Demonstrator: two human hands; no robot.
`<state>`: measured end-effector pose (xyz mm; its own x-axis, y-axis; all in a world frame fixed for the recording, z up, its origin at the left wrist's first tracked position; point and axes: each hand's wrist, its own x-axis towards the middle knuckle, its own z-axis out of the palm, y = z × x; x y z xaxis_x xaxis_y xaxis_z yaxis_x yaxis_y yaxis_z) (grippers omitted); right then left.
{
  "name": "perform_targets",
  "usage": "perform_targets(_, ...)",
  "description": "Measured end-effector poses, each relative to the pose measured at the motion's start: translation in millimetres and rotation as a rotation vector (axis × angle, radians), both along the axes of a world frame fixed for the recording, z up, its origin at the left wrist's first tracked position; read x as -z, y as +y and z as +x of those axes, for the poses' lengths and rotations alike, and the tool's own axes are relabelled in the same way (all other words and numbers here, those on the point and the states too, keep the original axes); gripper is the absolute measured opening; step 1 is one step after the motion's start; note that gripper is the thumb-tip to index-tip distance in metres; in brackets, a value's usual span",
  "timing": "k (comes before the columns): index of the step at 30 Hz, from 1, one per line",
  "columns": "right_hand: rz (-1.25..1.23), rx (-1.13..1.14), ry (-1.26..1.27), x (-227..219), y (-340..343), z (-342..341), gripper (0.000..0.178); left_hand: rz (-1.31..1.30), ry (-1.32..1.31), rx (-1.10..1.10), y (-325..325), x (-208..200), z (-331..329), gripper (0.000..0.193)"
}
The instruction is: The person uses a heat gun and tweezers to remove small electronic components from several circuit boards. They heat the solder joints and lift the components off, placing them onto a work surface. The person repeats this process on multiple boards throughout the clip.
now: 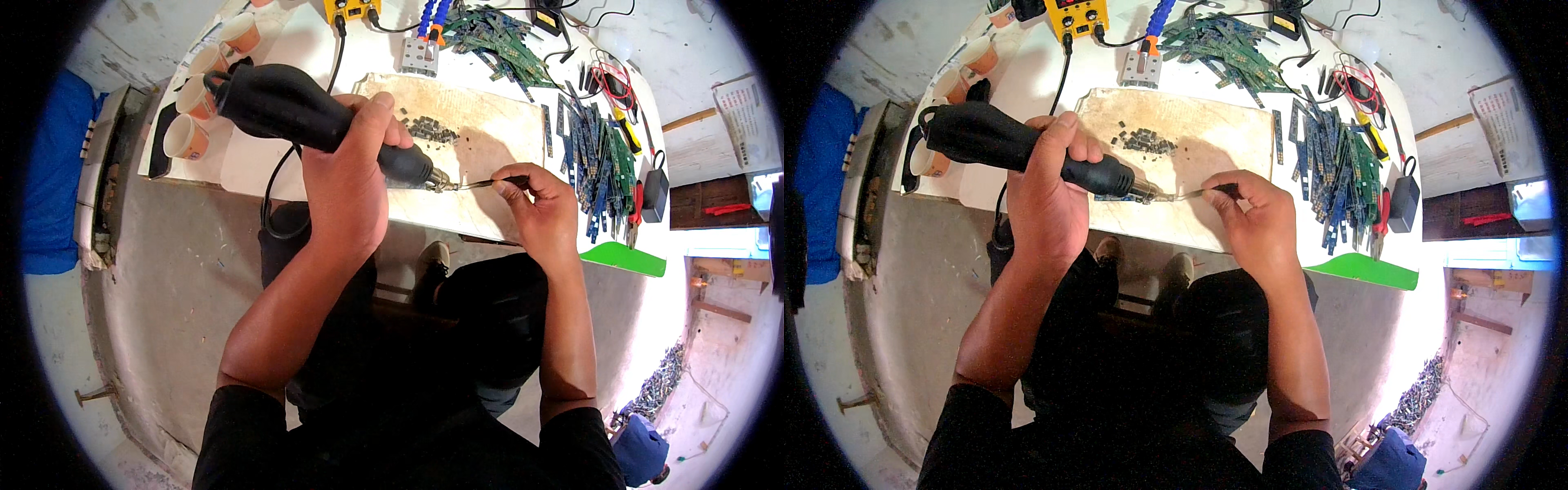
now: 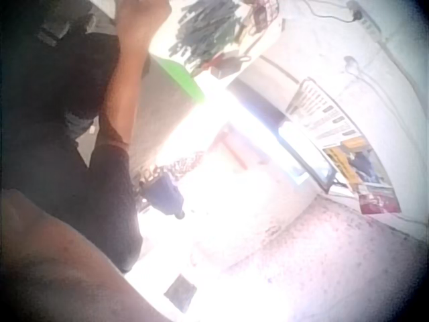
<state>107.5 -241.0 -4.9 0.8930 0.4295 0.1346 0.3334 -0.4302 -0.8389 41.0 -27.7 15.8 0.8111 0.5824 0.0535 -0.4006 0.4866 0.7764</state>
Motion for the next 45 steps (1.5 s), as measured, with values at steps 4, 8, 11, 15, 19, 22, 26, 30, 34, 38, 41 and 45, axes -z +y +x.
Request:
perform_targets(4,-0.015,0.008,-0.011,2.3,-0.4,0.6,0.011,0.006,0.001,-0.002,0.1,0.9,-0.3,0.012)
perform_targets(8,-0.002,0.017,-0.004,1.8,-0.4,-0.2,0.01,0.0,0.011,-0.007,0.4,2.1,0.1,0.013)
perform_targets(11,0.009,0.009,0.004,4.1,-1.4,1.0,0.01,-0.01,-0.01,-0.011,0.7,2.2,0.3,0.013)
perform_targets(15,0.012,0.004,0.009,4.7,-0.9,1.3,0.01,0.002,-0.008,-0.014,1.3,3.8,-0.1,0.013)
perform_targets(19,0.016,0.011,0.02,3.5,-0.6,0.4,0.01,0.023,0.001,0.0,1.7,4.9,-0.6,0.013)
perform_targets(22,0.028,0.011,0.026,4.4,-0.3,0.1,0.01,0.017,-0.006,-0.002,1.3,3.5,-0.3,0.012)
perform_targets(26,0.03,0.008,0.03,4.6,-0.8,-0.2,0.01,0.021,0.001,-0.004,0.7,3.3,-0.8,0.012)
perform_targets(30,0.025,-0.003,0.013,2.2,-0.4,-0.6,0.01,0.016,0.004,-0.007,0.1,2.7,-0.7,0.012)
perform_targets(34,0.035,-0.007,0.012,4.0,-0.4,0.3,0.009,0.004,0.002,-0.014,0.5,2.3,-0.5,0.012)
perform_targets(38,0.019,0.005,0.031,2.1,-0.1,-0.7,0.009,0.022,-0.003,-0.005,1.1,2.7,-0.5,0.012)
perform_targets(41,0.038,0.001,0.035,4.5,-0.7,0.2,0.009,0.024,-0.003,0.0,0.3,1.2,-0.9,0.012)
perform_targets(45,0.052,0.005,0.04,5.8,-0.6,0.6,0.01,0.023,-0.009,-0.001,0.8,1.9,-0.7,0.012)
